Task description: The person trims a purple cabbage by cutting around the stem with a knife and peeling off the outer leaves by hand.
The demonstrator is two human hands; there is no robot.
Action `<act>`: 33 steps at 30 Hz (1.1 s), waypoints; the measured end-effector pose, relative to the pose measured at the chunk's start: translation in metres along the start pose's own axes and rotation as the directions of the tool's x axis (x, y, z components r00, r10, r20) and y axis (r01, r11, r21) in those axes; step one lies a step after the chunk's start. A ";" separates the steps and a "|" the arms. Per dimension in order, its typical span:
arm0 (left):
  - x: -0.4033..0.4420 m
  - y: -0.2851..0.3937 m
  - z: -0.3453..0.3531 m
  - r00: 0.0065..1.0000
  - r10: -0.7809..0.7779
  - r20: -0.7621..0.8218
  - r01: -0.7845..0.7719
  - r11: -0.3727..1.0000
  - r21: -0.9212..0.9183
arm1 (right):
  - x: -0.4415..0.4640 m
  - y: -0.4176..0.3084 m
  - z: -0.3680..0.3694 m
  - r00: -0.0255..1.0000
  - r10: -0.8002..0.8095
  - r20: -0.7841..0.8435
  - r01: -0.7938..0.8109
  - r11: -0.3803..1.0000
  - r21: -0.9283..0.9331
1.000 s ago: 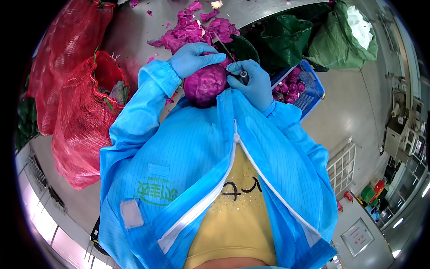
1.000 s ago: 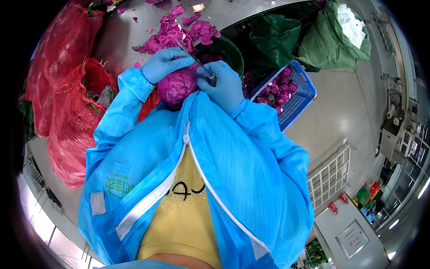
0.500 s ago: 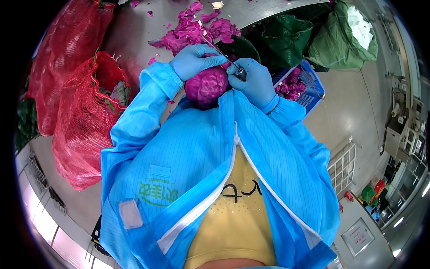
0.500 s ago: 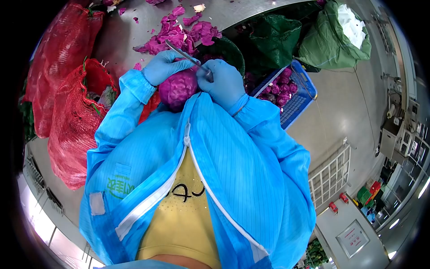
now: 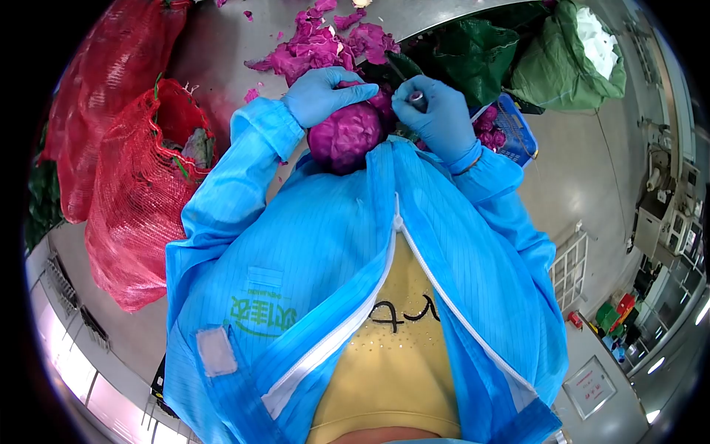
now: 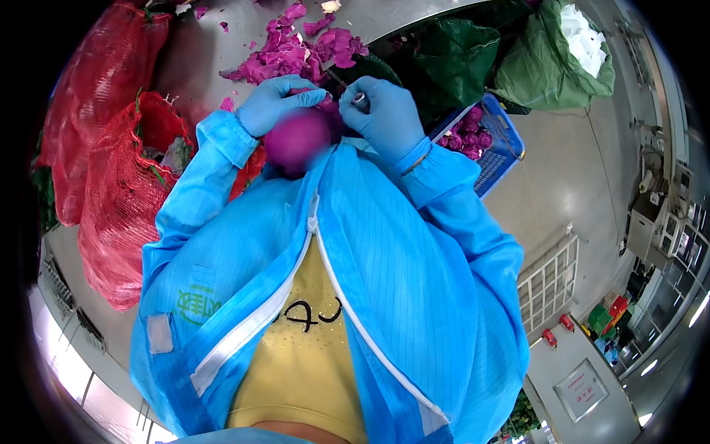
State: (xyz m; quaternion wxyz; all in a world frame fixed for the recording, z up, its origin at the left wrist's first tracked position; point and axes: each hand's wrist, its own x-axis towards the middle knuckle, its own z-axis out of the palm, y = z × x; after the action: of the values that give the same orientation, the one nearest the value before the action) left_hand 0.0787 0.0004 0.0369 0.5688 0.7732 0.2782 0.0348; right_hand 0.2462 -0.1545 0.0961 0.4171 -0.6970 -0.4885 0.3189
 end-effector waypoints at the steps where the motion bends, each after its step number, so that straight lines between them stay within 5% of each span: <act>1: 0.000 0.000 -0.001 1.000 0.003 0.003 -0.003 1.000 0.000 | 0.000 0.000 -0.004 1.000 0.028 -0.008 -0.028 1.000 -0.010; 3: -0.001 0.005 -0.003 1.000 0.014 0.028 -0.014 1.000 0.000 | -0.003 -0.002 -0.004 0.998 0.056 -0.017 -0.056 0.998 -0.020; 6: -0.004 0.006 -0.004 0.999 0.021 0.040 -0.018 0.996 -0.085 | -0.009 -0.004 0.010 0.986 -0.017 -0.163 0.059 0.966 0.253; 8: 0.000 -0.003 -0.003 0.999 0.009 0.050 -0.004 0.994 -0.110 | -0.009 0.002 0.016 0.951 -0.256 -0.172 0.284 0.945 0.162; 13: -0.005 0.006 -0.003 0.993 0.090 0.076 -0.063 0.949 -0.308 | 0.007 0.004 0.016 0.968 -0.243 0.064 0.246 0.968 -0.045; 16: -0.004 0.006 -0.004 0.998 0.039 0.057 -0.024 0.967 -0.253 | 0.010 -0.004 0.013 0.966 -0.247 0.081 0.257 0.955 -0.151; 18: 0.001 -0.004 -0.007 0.965 0.257 0.058 -0.262 0.959 0.107 | 0.015 -0.006 0.011 0.949 -0.290 0.121 0.312 0.914 -0.257; 19: 0.003 -0.011 -0.005 0.965 0.257 0.056 -0.262 0.959 0.107 | 0.017 -0.007 0.010 0.931 -0.326 0.164 0.364 0.860 -0.359; 21: 0.003 -0.013 -0.002 0.979 0.193 0.062 -0.170 0.947 -0.273 | 0.019 -0.014 0.010 0.914 -0.352 0.200 0.405 0.819 -0.408; 25: -0.003 0.017 -0.009 0.982 0.047 0.184 0.031 0.915 -0.402 | 0.023 -0.019 0.009 0.883 -0.359 0.303 0.469 0.710 -0.525; 26: -0.002 0.014 -0.010 0.982 0.046 0.181 0.031 0.915 -0.403 | 0.025 -0.020 0.009 0.882 -0.360 0.306 0.471 0.710 -0.524; 28: 0.005 0.004 -0.011 0.971 0.065 0.232 -0.059 0.998 -0.033 | 0.032 -0.021 0.008 0.861 -0.344 0.373 0.506 0.638 -0.580; 33: 0.009 -0.016 -0.002 0.982 0.073 0.174 -0.040 0.982 -0.187 | 0.038 -0.019 0.012 0.839 -0.348 0.419 0.542 0.598 -0.590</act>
State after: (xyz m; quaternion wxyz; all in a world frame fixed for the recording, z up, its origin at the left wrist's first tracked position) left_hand 0.0794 0.0098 0.0210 0.6589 0.7254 0.1991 0.0065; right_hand 0.2408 -0.1117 0.1062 0.1264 -0.6062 -0.7803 0.0871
